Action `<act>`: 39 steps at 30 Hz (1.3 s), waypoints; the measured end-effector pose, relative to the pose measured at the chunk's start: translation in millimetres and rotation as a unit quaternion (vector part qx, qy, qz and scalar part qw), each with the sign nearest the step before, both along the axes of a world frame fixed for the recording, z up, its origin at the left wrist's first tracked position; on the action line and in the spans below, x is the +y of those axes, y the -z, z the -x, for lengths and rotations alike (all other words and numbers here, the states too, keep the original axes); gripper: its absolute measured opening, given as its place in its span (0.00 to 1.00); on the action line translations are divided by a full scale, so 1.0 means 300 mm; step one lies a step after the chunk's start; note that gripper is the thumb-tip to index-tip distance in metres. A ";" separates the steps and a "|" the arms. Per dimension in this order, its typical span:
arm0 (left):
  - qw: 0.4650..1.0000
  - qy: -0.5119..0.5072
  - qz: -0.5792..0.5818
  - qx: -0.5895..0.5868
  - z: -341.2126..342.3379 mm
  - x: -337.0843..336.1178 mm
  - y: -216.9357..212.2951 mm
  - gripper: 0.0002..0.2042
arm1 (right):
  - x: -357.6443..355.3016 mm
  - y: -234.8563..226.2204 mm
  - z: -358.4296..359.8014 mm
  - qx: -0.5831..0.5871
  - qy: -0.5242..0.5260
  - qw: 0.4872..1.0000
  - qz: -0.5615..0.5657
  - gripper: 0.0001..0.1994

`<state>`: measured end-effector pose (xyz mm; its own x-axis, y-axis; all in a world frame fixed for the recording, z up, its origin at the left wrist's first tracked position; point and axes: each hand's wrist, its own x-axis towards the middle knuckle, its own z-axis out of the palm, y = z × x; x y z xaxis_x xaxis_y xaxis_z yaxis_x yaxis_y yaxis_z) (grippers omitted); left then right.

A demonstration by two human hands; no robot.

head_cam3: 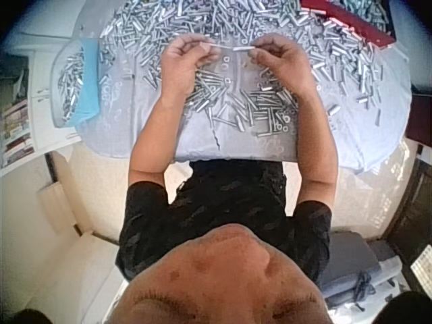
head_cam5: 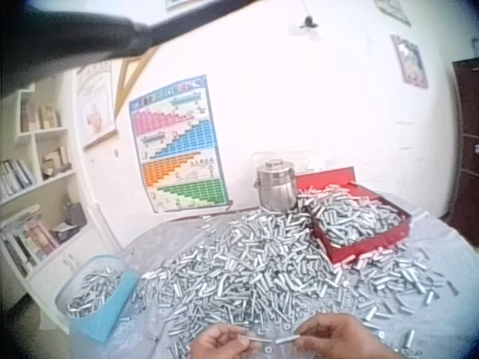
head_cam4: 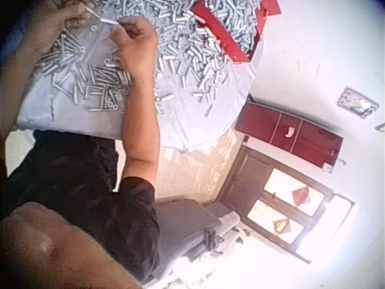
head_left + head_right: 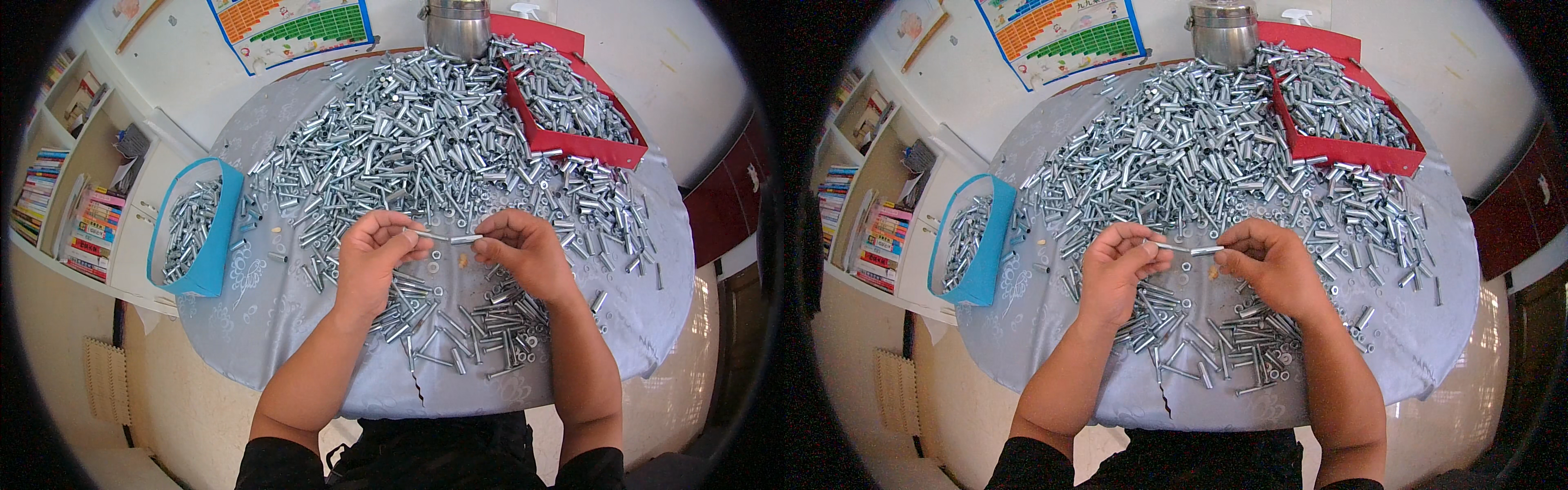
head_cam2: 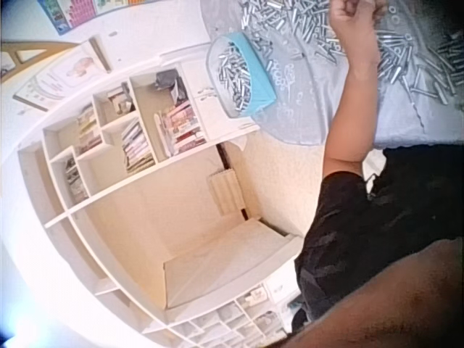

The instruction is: The person repeatedly picks up metal bolts and washers from a large pile on a table. They thread the washers onto the bolts by hand and place the assembled units into a red tray. The task involves continuous manual handling of small hardware components.

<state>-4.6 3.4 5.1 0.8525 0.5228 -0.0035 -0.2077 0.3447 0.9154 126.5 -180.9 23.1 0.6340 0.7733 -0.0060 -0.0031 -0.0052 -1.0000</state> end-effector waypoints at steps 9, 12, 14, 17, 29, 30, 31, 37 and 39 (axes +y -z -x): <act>1.000 0.007 0.013 -0.004 -0.005 -0.003 0.001 0.06 | 0.002 0.009 0.000 -0.007 0.005 1.000 -0.002 0.08; 1.000 0.008 0.014 -0.001 -0.003 -0.003 0.000 0.06 | 0.004 0.009 0.002 -0.014 0.009 1.000 0.000 0.08; 1.000 0.011 0.015 0.001 -0.002 -0.004 -0.001 0.06 | 0.004 0.002 0.006 -0.024 0.014 1.000 0.013 0.07; 0.999 0.029 -0.010 0.027 -0.005 -0.008 -0.006 0.06 | 0.007 -0.003 0.010 0.014 -0.005 1.000 -0.003 0.07; 0.964 0.122 -0.221 0.089 0.015 -0.052 0.015 0.15 | 0.007 0.015 0.017 -0.105 0.026 0.994 0.018 0.06; 0.970 0.112 -0.202 0.080 0.013 -0.055 0.009 0.14 | 0.007 0.013 0.018 -0.101 0.025 0.994 0.015 0.06; 0.975 0.102 -0.182 0.070 0.012 -0.060 -0.001 0.14 | 0.008 0.010 0.019 -0.096 0.024 0.995 0.011 0.06; 0.995 -0.004 -0.091 0.036 0.004 -0.033 -0.019 0.11 | -0.012 0.000 -0.037 -0.078 0.172 0.982 -0.007 0.06; 0.997 -0.027 -0.069 0.034 0.006 -0.020 -0.018 0.11 | -0.022 0.008 -0.060 -0.089 0.211 0.973 0.014 0.06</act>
<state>-6.3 -2.6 10.6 0.8230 0.5678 0.0143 -0.1584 0.2053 0.9658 144.6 -187.4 20.6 0.8883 0.4446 0.1150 0.1620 -0.0690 -0.9844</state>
